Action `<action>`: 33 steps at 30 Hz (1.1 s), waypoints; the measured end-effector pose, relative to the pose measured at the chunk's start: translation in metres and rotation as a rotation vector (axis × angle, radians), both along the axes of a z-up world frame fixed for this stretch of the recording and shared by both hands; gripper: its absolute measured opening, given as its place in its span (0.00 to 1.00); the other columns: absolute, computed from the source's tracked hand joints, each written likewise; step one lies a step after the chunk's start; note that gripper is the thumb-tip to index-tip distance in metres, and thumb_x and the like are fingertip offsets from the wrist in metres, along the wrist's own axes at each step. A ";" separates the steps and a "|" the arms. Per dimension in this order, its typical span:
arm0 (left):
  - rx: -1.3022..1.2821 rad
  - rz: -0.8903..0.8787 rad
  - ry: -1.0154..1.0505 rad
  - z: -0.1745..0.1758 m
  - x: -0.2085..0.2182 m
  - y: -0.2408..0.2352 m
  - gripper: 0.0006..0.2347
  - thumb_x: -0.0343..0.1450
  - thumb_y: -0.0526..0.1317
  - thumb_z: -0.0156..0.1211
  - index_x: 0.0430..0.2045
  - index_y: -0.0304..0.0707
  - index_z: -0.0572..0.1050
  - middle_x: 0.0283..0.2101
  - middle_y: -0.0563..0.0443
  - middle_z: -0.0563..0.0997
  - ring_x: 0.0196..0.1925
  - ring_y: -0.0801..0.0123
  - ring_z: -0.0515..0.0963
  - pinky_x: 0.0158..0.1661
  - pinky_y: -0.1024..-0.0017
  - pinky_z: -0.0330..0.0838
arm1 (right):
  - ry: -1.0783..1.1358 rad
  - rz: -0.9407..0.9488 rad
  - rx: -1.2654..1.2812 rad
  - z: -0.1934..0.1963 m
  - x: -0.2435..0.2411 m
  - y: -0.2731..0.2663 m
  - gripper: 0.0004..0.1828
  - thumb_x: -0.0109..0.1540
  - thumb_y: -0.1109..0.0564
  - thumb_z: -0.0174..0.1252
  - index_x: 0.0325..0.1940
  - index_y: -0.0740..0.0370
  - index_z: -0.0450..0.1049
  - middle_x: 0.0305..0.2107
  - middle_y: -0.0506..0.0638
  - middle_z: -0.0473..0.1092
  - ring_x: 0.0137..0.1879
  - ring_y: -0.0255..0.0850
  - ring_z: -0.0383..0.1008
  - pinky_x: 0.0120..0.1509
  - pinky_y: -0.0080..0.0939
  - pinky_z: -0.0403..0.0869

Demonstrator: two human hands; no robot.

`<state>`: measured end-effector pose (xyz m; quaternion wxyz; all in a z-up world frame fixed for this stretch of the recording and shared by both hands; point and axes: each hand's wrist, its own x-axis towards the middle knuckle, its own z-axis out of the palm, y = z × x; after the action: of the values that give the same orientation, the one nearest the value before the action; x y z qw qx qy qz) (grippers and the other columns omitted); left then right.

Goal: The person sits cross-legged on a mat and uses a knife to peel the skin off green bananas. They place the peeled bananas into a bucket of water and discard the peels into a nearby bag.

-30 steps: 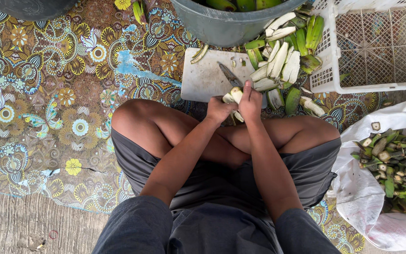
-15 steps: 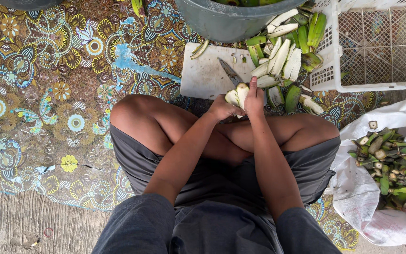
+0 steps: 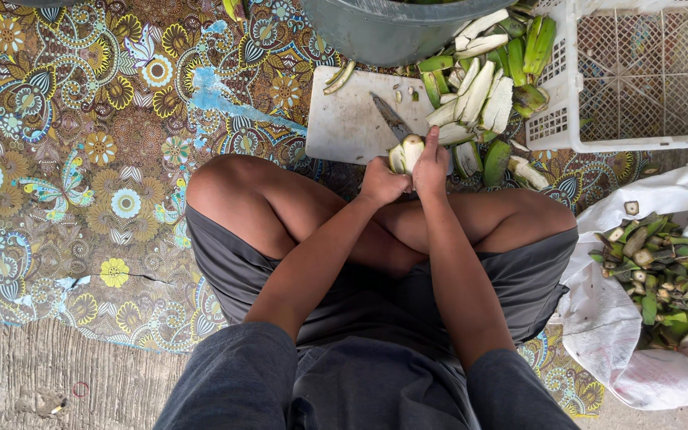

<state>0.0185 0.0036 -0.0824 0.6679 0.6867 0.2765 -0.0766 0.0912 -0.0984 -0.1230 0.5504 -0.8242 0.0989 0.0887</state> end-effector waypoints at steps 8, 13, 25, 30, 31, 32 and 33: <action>0.153 -0.216 -0.102 0.053 -0.008 0.002 0.13 0.55 0.42 0.64 0.23 0.31 0.77 0.23 0.38 0.78 0.34 0.52 0.80 0.32 0.62 0.69 | 0.244 -0.480 0.309 0.036 0.001 0.004 0.53 0.60 0.22 0.42 0.66 0.74 0.55 0.62 0.67 0.55 0.71 0.57 0.52 0.74 0.55 0.52; 0.055 -0.205 -0.139 0.042 -0.007 0.009 0.09 0.57 0.40 0.64 0.15 0.31 0.74 0.14 0.50 0.71 0.24 0.68 0.74 0.26 0.71 0.65 | 0.225 -0.480 0.323 0.028 0.001 0.002 0.57 0.58 0.19 0.42 0.68 0.75 0.52 0.63 0.69 0.52 0.71 0.61 0.49 0.76 0.59 0.48; 0.132 -0.131 -0.261 0.038 -0.010 -0.011 0.14 0.68 0.49 0.55 0.22 0.37 0.77 0.20 0.40 0.76 0.26 0.66 0.75 0.31 0.65 0.67 | 0.186 -0.531 0.523 0.074 0.001 0.017 0.50 0.60 0.25 0.44 0.65 0.72 0.56 0.57 0.66 0.59 0.65 0.57 0.57 0.69 0.54 0.59; 0.593 -0.090 -0.318 0.038 -0.018 -0.023 0.17 0.71 0.52 0.50 0.40 0.37 0.75 0.30 0.35 0.80 0.35 0.42 0.81 0.36 0.52 0.76 | 0.162 -0.797 0.611 0.052 0.014 0.023 0.36 0.54 0.29 0.52 0.37 0.68 0.74 0.30 0.62 0.72 0.26 0.50 0.72 0.15 0.45 0.68; 0.592 -0.088 -0.313 0.038 -0.020 -0.025 0.17 0.71 0.52 0.50 0.40 0.37 0.75 0.30 0.35 0.80 0.35 0.42 0.81 0.36 0.52 0.76 | 0.166 -0.795 0.608 0.067 0.006 0.032 0.36 0.54 0.29 0.52 0.37 0.68 0.74 0.30 0.62 0.72 0.26 0.50 0.72 0.15 0.45 0.68; 0.620 -0.064 -0.262 0.038 -0.021 -0.025 0.14 0.71 0.51 0.48 0.40 0.41 0.70 0.25 0.35 0.78 0.32 0.40 0.80 0.35 0.51 0.75 | 0.096 -0.790 0.585 0.083 0.000 0.041 0.40 0.54 0.29 0.54 0.42 0.73 0.73 0.36 0.65 0.71 0.37 0.51 0.72 0.35 0.46 0.71; 0.647 -0.039 -0.211 0.039 -0.021 -0.026 0.11 0.72 0.50 0.46 0.40 0.45 0.65 0.19 0.35 0.75 0.29 0.38 0.79 0.35 0.49 0.73 | 0.027 -0.783 0.561 0.099 -0.006 0.051 0.44 0.54 0.28 0.56 0.46 0.78 0.71 0.42 0.68 0.71 0.48 0.52 0.72 0.55 0.48 0.73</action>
<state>-0.0030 -0.0226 -0.0437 0.4387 0.8724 0.2024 0.0738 0.0850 -0.0477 -0.0244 0.7423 -0.5434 0.3812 -0.0913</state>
